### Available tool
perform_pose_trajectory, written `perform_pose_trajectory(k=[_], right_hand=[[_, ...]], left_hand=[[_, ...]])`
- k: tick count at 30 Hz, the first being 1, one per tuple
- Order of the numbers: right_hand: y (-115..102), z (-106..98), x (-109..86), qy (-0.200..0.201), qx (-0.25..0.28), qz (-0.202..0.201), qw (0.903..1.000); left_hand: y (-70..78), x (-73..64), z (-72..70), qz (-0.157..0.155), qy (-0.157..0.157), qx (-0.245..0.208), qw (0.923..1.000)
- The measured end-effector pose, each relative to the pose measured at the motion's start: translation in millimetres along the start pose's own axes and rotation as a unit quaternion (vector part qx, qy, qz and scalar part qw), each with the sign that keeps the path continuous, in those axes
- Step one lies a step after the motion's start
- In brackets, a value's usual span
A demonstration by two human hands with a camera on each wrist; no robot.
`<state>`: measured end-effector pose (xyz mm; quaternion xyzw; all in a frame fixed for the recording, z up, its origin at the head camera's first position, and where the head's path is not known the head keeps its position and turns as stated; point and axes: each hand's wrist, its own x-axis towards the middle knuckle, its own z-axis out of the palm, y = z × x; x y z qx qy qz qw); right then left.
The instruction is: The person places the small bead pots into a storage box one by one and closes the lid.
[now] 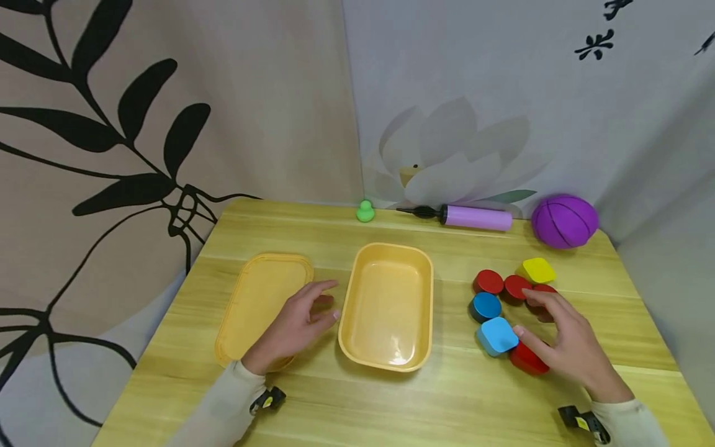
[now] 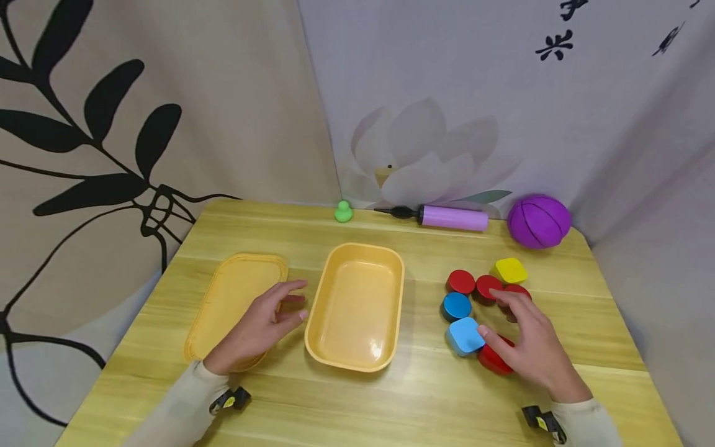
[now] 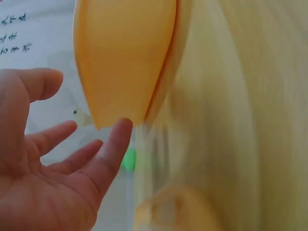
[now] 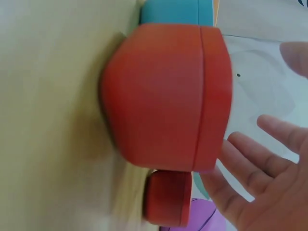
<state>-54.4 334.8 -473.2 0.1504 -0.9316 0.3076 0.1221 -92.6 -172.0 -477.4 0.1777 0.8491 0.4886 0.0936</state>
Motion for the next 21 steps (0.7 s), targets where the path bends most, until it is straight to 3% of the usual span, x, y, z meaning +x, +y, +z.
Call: perform_pose_trajectory(k=[4,11,21], right_hand=[[2,1,-9.1,-0.004,0.047,0.027,0.9985],[14,5,-22.5,-0.05,0.057,0.076,0.9943],[24,-2,-35.9,-0.127,0.093,0.099,0.9826]], left_hand=[[1.1,-0.3,12.4,-0.02,0.005,-0.06,0.998],[-2.5,-1.6,28.8,-0.055,0.019,-0.093,0.994],[-1.6,3.3,27.1,-0.075,-0.006,-0.148,0.9861]])
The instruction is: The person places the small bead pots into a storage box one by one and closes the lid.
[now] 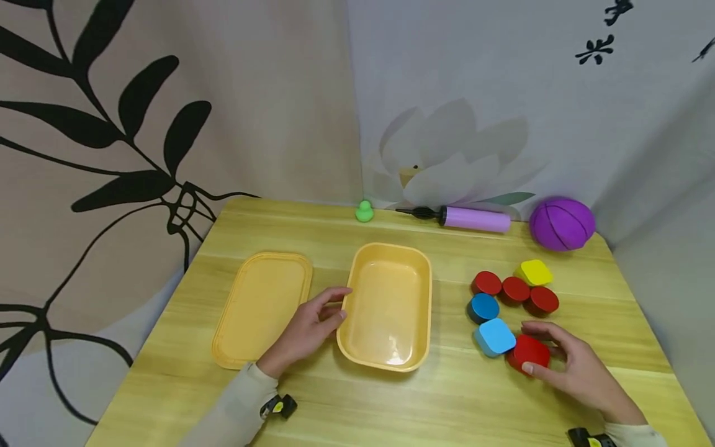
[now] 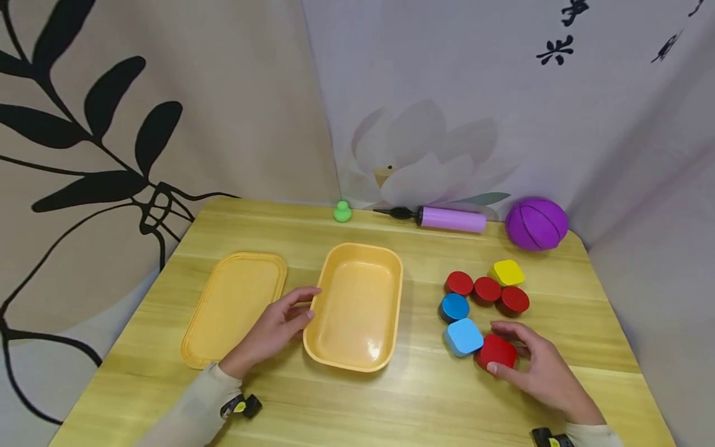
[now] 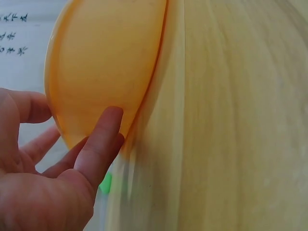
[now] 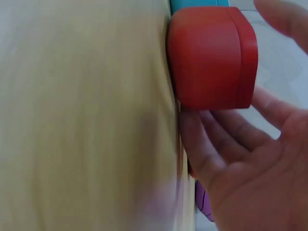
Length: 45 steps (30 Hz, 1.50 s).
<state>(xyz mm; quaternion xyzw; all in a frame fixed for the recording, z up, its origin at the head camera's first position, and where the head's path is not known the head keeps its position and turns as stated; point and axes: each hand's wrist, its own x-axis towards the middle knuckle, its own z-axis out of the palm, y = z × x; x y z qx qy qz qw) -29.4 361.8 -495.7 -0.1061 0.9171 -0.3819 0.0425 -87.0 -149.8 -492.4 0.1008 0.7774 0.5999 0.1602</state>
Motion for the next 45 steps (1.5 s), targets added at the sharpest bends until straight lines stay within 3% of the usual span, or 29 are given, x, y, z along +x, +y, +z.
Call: perform_pose_trajectory(k=[7,18,28,34,45], right_hand=[[6,3,-6.3,-0.012,0.039,-0.002,0.9992],[4,-3,-6.7,-0.012,0.044,0.014,0.9989],[-15,-30,-3.1,0.027,0.027,-0.023,0.999],[-34,-36,14.8,0.034,0.035,-0.059,0.9971],[-70,-17,64.1,0.017,0.066,-0.102,0.9924]], left_hand=[[-0.5,-1.4,-2.8,-0.016,-0.002,-0.015,0.9997],[-0.5,-0.4,-4.1,-0.028,-0.01,-0.042,0.9987],[3.6,5.1,-4.6,-0.015,-0.015,-0.044,0.9988],[4.3,6.9,-2.4,-0.017,-0.016,-0.049,0.9985],[1.1,4.5,-1.1,-0.029,-0.012,-0.051,0.9982]])
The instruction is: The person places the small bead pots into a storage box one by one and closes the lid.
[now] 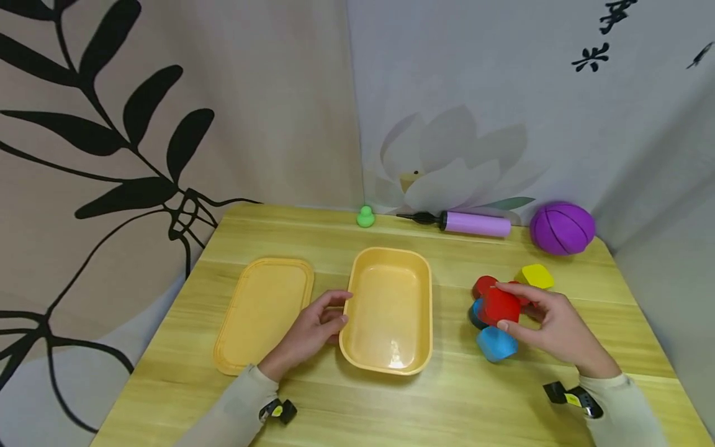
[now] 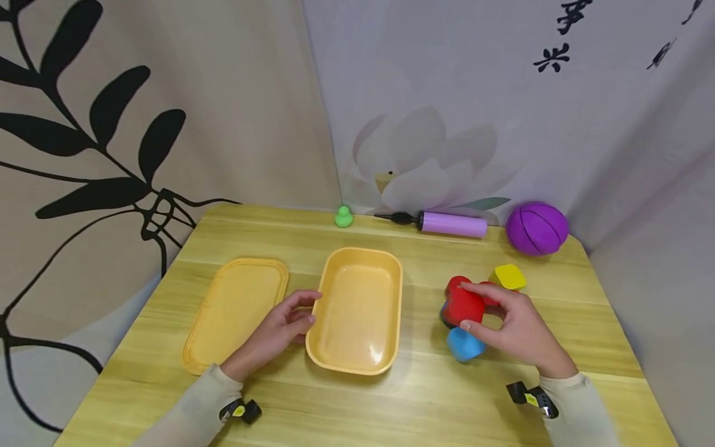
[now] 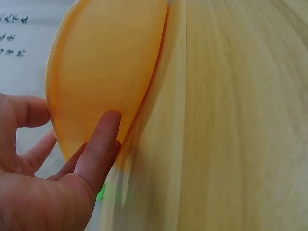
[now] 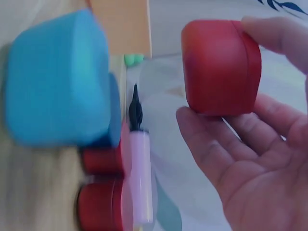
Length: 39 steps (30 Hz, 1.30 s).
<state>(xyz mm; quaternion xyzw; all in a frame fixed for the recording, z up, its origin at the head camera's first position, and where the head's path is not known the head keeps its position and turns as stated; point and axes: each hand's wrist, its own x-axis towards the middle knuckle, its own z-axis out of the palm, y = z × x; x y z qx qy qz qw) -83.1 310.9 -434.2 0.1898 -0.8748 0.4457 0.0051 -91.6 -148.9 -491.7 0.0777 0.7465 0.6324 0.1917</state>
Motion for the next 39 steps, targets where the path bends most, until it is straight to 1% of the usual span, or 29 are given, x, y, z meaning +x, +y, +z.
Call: perform_pose_trajectory(k=[5,13,18,25,28,32,36,39], right_hand=[[-8,19,21.0,-0.007,0.023,-0.015,0.9996],[-24,47,46.0,-0.047,0.0,-0.045,0.9979],[-34,62,59.1,-0.065,0.016,-0.072,0.9951],[-47,86,70.9,-0.098,0.011,-0.083,0.9917],[-53,97,76.2,-0.116,0.005,-0.096,0.9885],[-57,112,81.2,-0.146,-0.001,-0.111,0.9831],[-61,124,84.4,-0.164,-0.025,-0.123,0.9785],[-65,133,87.9,-0.176,-0.042,-0.139,0.9736]], left_hand=[[-1.6,-0.7,0.1,0.0,0.0,0.002,1.0],[-1.2,-2.6,-0.7,0.0,0.002,0.005,1.0],[-0.4,-2.9,-1.4,0.0,0.002,0.008,1.0],[-0.5,-2.2,-1.4,-0.002,0.006,0.01,0.9999],[-0.6,-2.0,-1.5,0.001,0.01,0.012,0.9999],[-2.1,-1.5,-1.0,-0.004,0.01,0.009,0.9999],[-2.9,0.7,0.0,-0.009,0.005,0.008,0.9999],[-1.6,2.6,0.0,-0.008,0.007,0.012,0.9999]])
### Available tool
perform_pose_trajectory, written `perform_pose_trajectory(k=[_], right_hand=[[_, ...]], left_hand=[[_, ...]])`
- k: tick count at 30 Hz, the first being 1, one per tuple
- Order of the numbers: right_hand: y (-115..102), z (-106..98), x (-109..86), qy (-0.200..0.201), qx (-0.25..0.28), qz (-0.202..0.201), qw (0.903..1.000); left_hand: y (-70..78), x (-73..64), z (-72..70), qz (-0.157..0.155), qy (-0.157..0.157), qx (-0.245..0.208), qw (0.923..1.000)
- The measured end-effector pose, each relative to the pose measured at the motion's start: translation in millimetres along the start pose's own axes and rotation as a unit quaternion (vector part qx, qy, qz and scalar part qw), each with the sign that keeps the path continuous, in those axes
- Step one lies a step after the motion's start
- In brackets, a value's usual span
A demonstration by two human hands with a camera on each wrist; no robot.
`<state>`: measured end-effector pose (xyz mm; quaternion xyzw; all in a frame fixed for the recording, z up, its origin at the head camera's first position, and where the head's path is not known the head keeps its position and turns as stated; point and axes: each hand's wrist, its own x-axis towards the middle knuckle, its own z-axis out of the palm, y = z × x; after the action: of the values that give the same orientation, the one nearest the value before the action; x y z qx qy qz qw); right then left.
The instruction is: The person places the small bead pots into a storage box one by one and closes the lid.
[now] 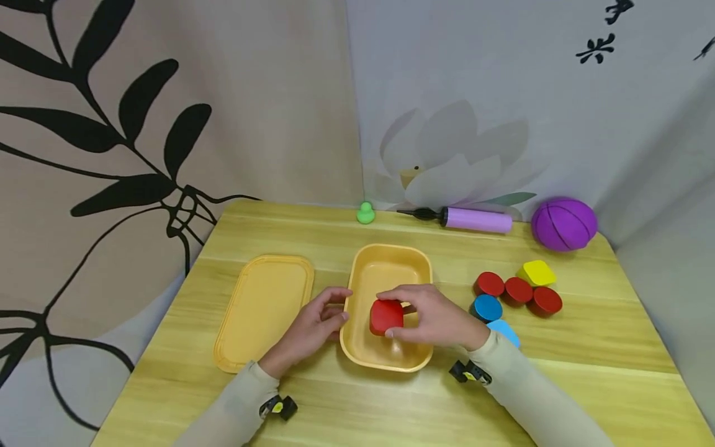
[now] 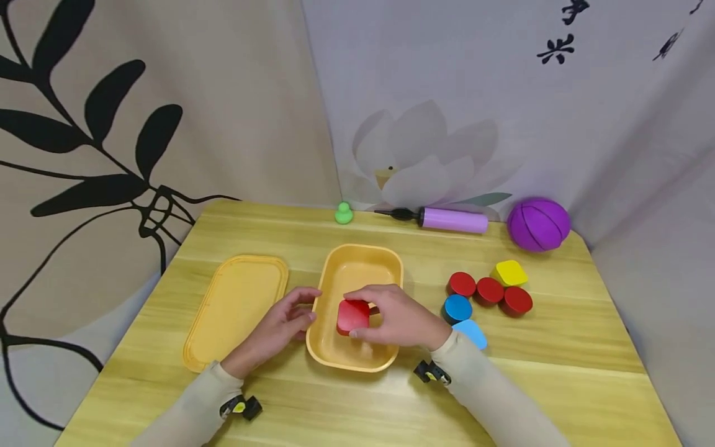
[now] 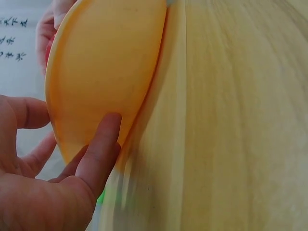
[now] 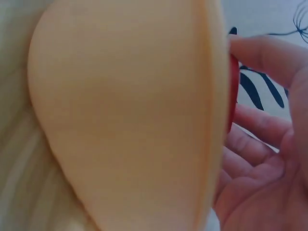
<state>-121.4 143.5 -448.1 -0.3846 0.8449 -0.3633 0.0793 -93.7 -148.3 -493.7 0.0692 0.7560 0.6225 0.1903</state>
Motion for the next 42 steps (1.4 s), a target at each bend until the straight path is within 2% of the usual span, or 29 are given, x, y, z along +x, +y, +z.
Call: perform_pose_trajectory(k=[7,14,19,28,33,38,42], right_hand=[[-9,15,16.7,-0.045,-0.018,-0.028,0.9984],[-15,27,23.2,-0.102,-0.058,-0.005,0.9931],[-15,37,24.8,-0.132,-0.082,-0.006,0.9879],[-12,38,24.7,-0.149,-0.066,-0.003,0.9866],[-12,36,23.5,-0.146,-0.057,0.003,0.9876],[-10,34,20.8,-0.122,-0.045,-0.005,0.9915],[-11,26,14.9,-0.087,-0.012,-0.011,0.9961]], left_hand=[[3.3,1.4,-0.8,0.004,0.004,0.005,1.0],[2.3,1.5,-0.3,0.009,0.007,0.006,0.9999],[1.8,0.9,0.3,0.009,0.003,0.0,1.0],[0.5,1.2,0.0,0.002,0.0,-0.004,1.0],[-0.3,2.3,-1.3,0.002,-0.006,-0.005,1.0],[-0.7,2.5,-2.2,0.0,-0.008,-0.001,1.0],[0.4,2.1,-2.2,-0.001,-0.007,0.0,1.0]])
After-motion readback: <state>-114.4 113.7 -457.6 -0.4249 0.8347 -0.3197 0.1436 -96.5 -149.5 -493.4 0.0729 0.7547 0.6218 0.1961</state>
